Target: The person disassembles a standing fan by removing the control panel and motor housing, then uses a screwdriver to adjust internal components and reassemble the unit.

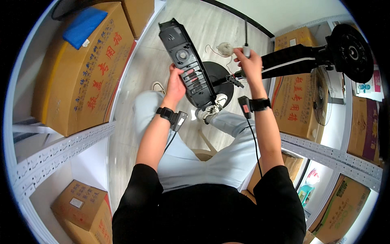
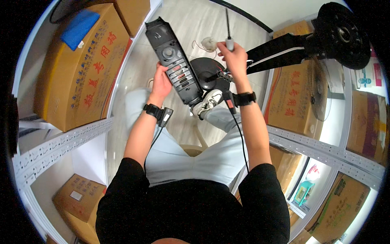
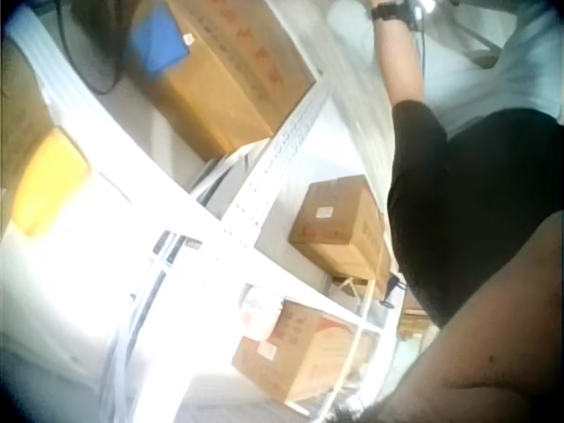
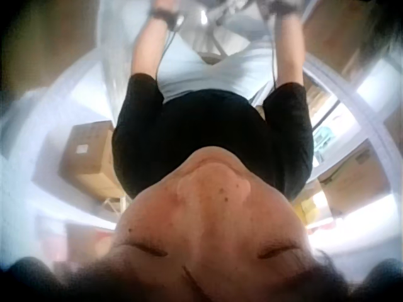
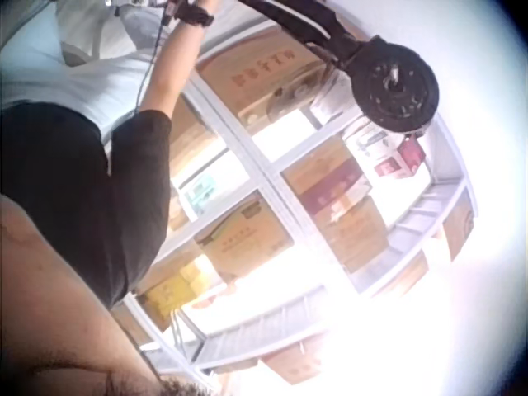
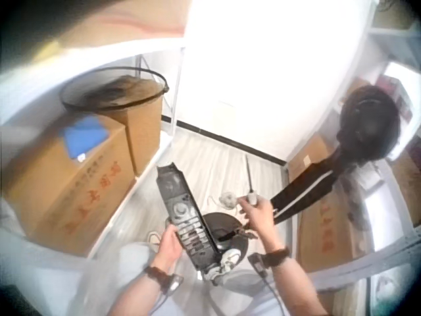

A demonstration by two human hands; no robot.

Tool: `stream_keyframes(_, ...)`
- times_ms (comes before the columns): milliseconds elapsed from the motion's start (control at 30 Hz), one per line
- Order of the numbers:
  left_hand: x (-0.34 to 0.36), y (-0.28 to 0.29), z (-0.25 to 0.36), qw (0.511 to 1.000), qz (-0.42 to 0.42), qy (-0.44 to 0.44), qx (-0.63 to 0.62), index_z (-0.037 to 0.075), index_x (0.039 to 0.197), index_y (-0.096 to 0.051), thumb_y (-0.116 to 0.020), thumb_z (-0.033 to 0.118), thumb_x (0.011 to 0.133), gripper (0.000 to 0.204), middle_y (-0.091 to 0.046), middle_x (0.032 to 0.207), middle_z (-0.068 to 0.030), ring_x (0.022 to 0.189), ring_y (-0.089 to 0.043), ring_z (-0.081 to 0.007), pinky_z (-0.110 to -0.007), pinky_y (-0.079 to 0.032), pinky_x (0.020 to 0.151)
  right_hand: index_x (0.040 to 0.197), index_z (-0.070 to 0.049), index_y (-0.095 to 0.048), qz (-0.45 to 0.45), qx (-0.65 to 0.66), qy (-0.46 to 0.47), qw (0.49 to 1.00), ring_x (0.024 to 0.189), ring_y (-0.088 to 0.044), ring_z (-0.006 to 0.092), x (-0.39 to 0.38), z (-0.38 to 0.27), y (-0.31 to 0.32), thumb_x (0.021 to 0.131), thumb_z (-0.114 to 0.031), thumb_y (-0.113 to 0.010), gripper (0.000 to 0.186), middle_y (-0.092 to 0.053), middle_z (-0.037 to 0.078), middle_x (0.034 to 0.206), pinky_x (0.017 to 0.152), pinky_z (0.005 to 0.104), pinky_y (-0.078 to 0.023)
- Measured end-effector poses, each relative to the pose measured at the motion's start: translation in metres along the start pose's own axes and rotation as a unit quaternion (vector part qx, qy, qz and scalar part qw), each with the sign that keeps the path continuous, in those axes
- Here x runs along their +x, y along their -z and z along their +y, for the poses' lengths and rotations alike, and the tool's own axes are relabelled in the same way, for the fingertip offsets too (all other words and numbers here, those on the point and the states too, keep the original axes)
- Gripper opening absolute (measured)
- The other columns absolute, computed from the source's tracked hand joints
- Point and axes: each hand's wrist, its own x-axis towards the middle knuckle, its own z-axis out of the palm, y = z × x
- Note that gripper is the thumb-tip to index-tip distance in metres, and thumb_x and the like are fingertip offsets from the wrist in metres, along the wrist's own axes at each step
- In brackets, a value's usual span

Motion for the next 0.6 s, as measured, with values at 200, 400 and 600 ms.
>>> stream_keyframes(200, 0.009, -0.002, -0.027, 0.998, -0.034, 0.048, 0.001, 0.012, 0.114, -0.035, -0.05, 0.01, 0.082, 0.036, -0.051, 0.112, -0.0133, 0.099, -0.059, -0.0299, -0.044, -0.054, 0.083, 0.095, -0.001, -0.069, -0.149, 0.026, -0.034, 0.988, 0.062, -0.058, 0.0067, -0.029, -0.027, 0.029, 0.086, -0.021, -0.071, 0.022, -0.066, 0.002, 0.077, 0.057, 0.0217, -0.045)
stream_keyframes(400, 0.002, -0.022, -0.039, 0.993, -0.05, 0.097, 0.037, 0.012, 0.126, -0.043, -0.049, 0.007, 0.081, 0.046, -0.054, 0.117, -0.0078, 0.103, -0.058, -0.0241, -0.045, -0.054, 0.084, 0.092, -0.002, -0.069, -0.22, -0.066, -0.035, 0.973, 0.063, -0.055, 0.0068, -0.023, 0.002, 0.011, 0.086, -0.018, -0.07, 0.018, -0.064, 0.001, 0.075, 0.058, 0.0231, -0.045)
stream_keyframes(600, 0.008, -0.018, -0.043, 0.988, -0.101, 0.11, 0.039, 0.01, 0.13, -0.041, -0.05, 0.008, 0.08, 0.05, -0.054, 0.119, -0.0079, 0.107, -0.056, -0.022, -0.042, -0.053, 0.087, 0.094, -0.002, -0.068, -0.26, -0.05, -0.071, 0.962, 0.065, -0.053, 0.0061, 0.003, 0.021, -0.004, 0.088, -0.019, -0.069, 0.018, -0.061, -0.001, 0.076, 0.059, 0.0226, -0.043)
